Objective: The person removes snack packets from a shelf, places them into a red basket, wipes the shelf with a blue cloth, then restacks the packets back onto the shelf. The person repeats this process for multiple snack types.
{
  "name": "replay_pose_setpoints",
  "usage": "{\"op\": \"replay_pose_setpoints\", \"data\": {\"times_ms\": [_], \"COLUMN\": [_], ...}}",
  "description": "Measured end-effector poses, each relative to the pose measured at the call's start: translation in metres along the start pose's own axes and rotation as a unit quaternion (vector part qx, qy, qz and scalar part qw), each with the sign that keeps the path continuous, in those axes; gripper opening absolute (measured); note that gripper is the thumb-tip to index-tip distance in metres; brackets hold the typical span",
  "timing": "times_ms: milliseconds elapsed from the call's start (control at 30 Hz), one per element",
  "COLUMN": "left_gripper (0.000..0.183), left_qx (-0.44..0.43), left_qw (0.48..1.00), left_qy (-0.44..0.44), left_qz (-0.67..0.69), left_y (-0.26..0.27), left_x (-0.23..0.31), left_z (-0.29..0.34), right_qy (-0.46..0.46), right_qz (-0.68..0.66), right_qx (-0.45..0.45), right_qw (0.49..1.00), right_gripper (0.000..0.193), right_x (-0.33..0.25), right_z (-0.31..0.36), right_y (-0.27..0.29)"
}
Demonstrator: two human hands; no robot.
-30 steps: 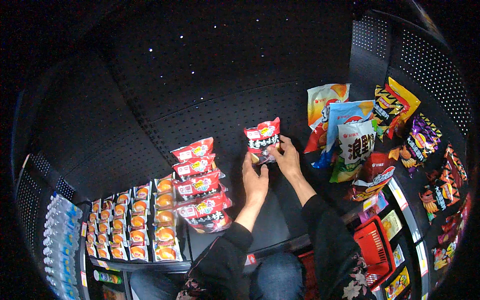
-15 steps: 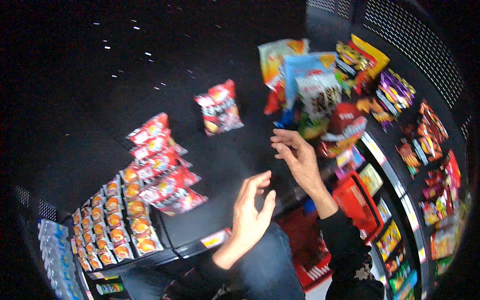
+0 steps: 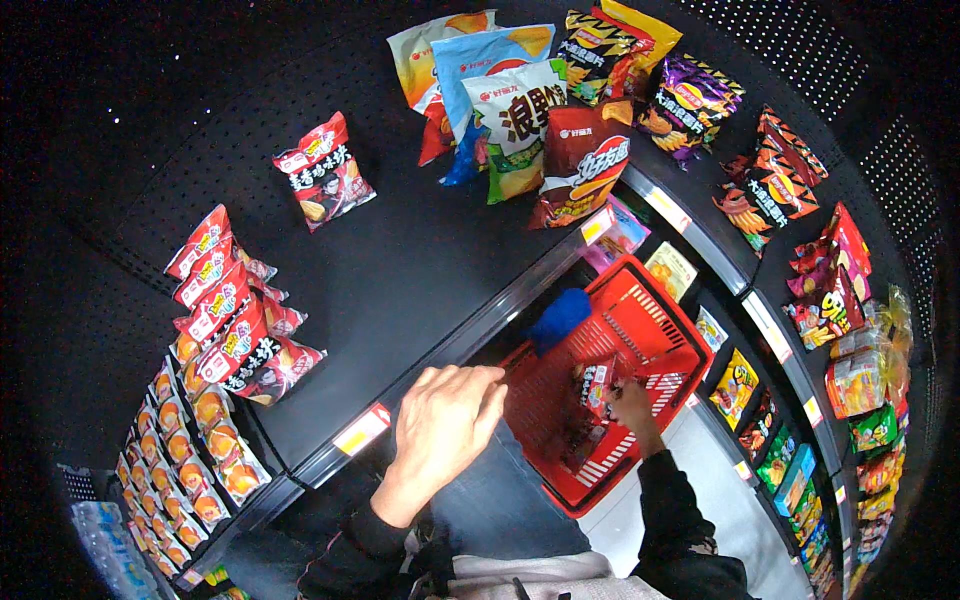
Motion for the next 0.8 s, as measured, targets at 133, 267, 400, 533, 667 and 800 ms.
{"op": "replay_pose_setpoints", "data": {"times_ms": [133, 267, 400, 533, 667, 800], "left_gripper": [0.016, 0.016, 0.016, 0.017, 0.022, 0.036], "left_qx": [-0.007, 0.006, 0.001, -0.011, -0.017, -0.038], "left_qw": [1.0, 1.0, 1.0, 1.0, 0.998, 0.985], "left_qy": [0.011, -0.002, 0.005, 0.018, 0.03, 0.09], "left_qz": [-0.006, -0.007, -0.003, 0.015, 0.048, 0.139], "left_y": [-0.001, 0.0, -0.001, -0.001, 0.002, 0.0], "left_x": [0.0, 0.0, -0.001, -0.004, -0.009, -0.016], "left_z": [0.001, 0.001, 0.001, 0.001, 0.0, -0.001], "right_qy": [-0.062, -0.123, -0.112, 0.02, 0.11, 0.127], "right_qz": [0.114, 0.109, 0.039, -0.03, -0.102, -0.331], "right_qx": [-0.021, 0.003, 0.072, 0.161, 0.219, 0.201], "right_qw": [0.991, 0.986, 0.99, 0.986, 0.964, 0.913], "right_gripper": [0.044, 0.04, 0.027, 0.016, 0.01, 0.01], "right_x": [0.005, -0.023, -0.045, -0.061, -0.088, -0.129], "right_z": [0.015, 0.028, 0.026, 0.036, 0.045, 0.056], "right_y": [-0.022, -0.014, 0.006, 0.058, 0.125, 0.193]}}
Point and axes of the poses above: each hand's wrist, its own z-axis away from the middle knuckle, its own y-axis out of the back of the hand, x = y × z, the point moved 5 cm from there along -z, towards the middle knuckle, and after that the axes turned 3 degrees about -z, right-handed, at the moved point
